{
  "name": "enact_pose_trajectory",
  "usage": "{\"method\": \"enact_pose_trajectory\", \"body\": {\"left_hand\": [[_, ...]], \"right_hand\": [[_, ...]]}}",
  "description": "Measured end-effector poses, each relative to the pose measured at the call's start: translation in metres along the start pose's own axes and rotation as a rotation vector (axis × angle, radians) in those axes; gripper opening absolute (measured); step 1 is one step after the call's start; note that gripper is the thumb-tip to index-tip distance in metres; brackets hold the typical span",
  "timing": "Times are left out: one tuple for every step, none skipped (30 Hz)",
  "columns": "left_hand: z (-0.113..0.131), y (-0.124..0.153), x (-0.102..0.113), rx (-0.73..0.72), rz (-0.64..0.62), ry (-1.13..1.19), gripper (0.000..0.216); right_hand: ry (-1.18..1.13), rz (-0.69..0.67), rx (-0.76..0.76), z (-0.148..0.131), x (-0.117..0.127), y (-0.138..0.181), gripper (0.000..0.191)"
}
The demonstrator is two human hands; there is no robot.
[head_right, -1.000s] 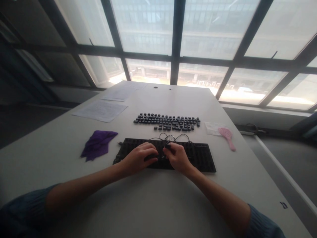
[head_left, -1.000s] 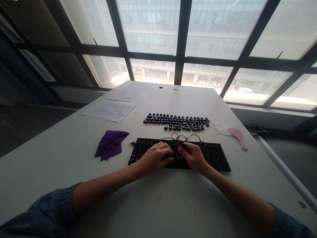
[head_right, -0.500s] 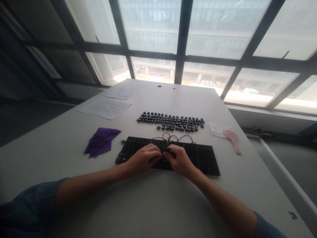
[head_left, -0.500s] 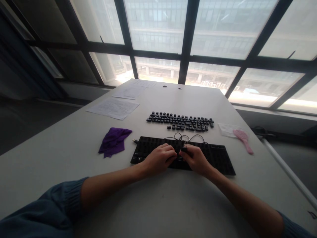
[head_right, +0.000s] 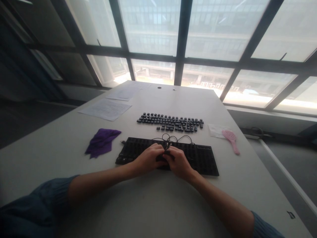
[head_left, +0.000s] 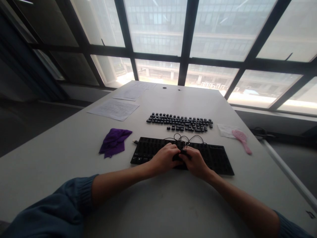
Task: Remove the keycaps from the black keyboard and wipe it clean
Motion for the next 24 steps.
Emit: {"method": "enact_pose_trajectory", "body": {"left_hand": [[0.000, -0.001, -0.002, -0.001, 0.007, 0.006, 0.019], [-0.001, -0.001, -0.003, -0.003, 0.013, 0.010, 0.017], [-0.001, -0.001, -0.003, -0.005, 0.018, 0.012, 0.015], [-0.001, 0.000, -0.004, -0.006, 0.019, 0.007, 0.013], [0.000, 0.000, -0.004, -0.008, 0.019, -0.003, 0.012], [0.000, 0.001, -0.004, -0.011, 0.016, -0.018, 0.010], [0.001, 0.001, -0.004, -0.014, 0.012, -0.038, 0.009], [0.002, 0.002, -0.004, -0.018, 0.007, -0.059, 0.008], [0.003, 0.002, -0.005, -0.025, 0.003, -0.079, 0.007], [0.004, 0.003, -0.005, -0.031, 0.002, -0.097, 0.007], [0.005, 0.003, -0.005, -0.033, 0.007, -0.111, 0.007], [0.006, 0.003, -0.004, -0.034, 0.015, -0.118, 0.008], [0.006, 0.004, -0.004, -0.032, 0.025, -0.118, 0.009], [0.006, 0.004, -0.003, -0.028, 0.036, -0.114, 0.009], [0.006, 0.005, -0.002, -0.023, 0.045, -0.110, 0.010], [0.006, 0.005, -0.002, -0.020, 0.050, -0.106, 0.010], [0.006, 0.006, -0.002, -0.020, 0.051, -0.103, 0.010], [0.006, 0.006, -0.002, -0.019, 0.051, -0.100, 0.010], [0.006, 0.006, -0.002, -0.018, 0.053, -0.095, 0.010], [0.005, 0.006, -0.001, -0.015, 0.055, -0.088, 0.011], [0.005, 0.006, -0.001, -0.011, 0.057, -0.078, 0.011], [0.004, 0.006, -0.001, -0.006, 0.059, -0.067, 0.012], [0.004, 0.006, 0.000, -0.001, 0.060, -0.054, 0.012], [0.003, 0.006, 0.000, 0.003, 0.060, -0.037, 0.013]], "right_hand": [[-0.007, 0.006, -0.001, 0.000, 0.001, 0.000, 0.015], [-0.014, 0.008, -0.003, 0.000, 0.001, 0.000, 0.015], [-0.020, 0.007, -0.005, 0.000, 0.001, 0.000, 0.015], [-0.025, 0.008, -0.005, 0.000, 0.002, 0.000, 0.015], [-0.030, 0.010, -0.004, 0.001, 0.002, 0.000, 0.016], [-0.035, 0.013, 0.000, 0.001, 0.003, 0.000, 0.016], [-0.041, 0.016, 0.003, 0.002, 0.003, 0.000, 0.016], [-0.046, 0.018, 0.007, 0.002, 0.003, 0.000, 0.016], [-0.052, 0.019, 0.009, 0.002, 0.003, 0.000, 0.016], [-0.059, 0.020, 0.008, 0.003, 0.003, 0.000, 0.016], [-0.069, 0.026, 0.000, 0.004, 0.004, 0.001, 0.015], [-0.082, 0.039, -0.019, 0.006, 0.005, 0.001, 0.016], [-0.097, 0.056, -0.042, 0.007, 0.006, 0.001, 0.016], [-0.110, 0.073, -0.065, 0.009, 0.007, 0.002, 0.017], [-0.120, 0.086, -0.083, 0.010, 0.008, 0.002, 0.018], [-0.124, 0.094, -0.092, 0.011, 0.008, 0.002, 0.018], [-0.122, 0.097, -0.093, 0.010, 0.008, 0.002, 0.019], [-0.117, 0.097, -0.089, 0.010, 0.009, 0.002, 0.019], [-0.112, 0.098, -0.086, 0.010, 0.009, 0.002, 0.020], [-0.110, 0.102, -0.087, 0.010, 0.009, 0.002, 0.020], [-0.111, 0.106, -0.090, 0.010, 0.009, 0.002, 0.020], [-0.113, 0.108, -0.091, 0.010, 0.009, 0.002, 0.021], [-0.114, 0.107, -0.091, 0.009, 0.009, 0.002, 0.021], [-0.112, 0.104, -0.088, 0.009, 0.008, 0.002, 0.022]]}}
Point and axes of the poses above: each hand's wrist, its own y-axis away from the middle knuckle, its own x-axis out of the back of the hand, z = x × y, the point moved 7 cm from there along -y, towards the middle knuckle, and after that the axes turned 8 degrees about x, right-handed, at the moved point
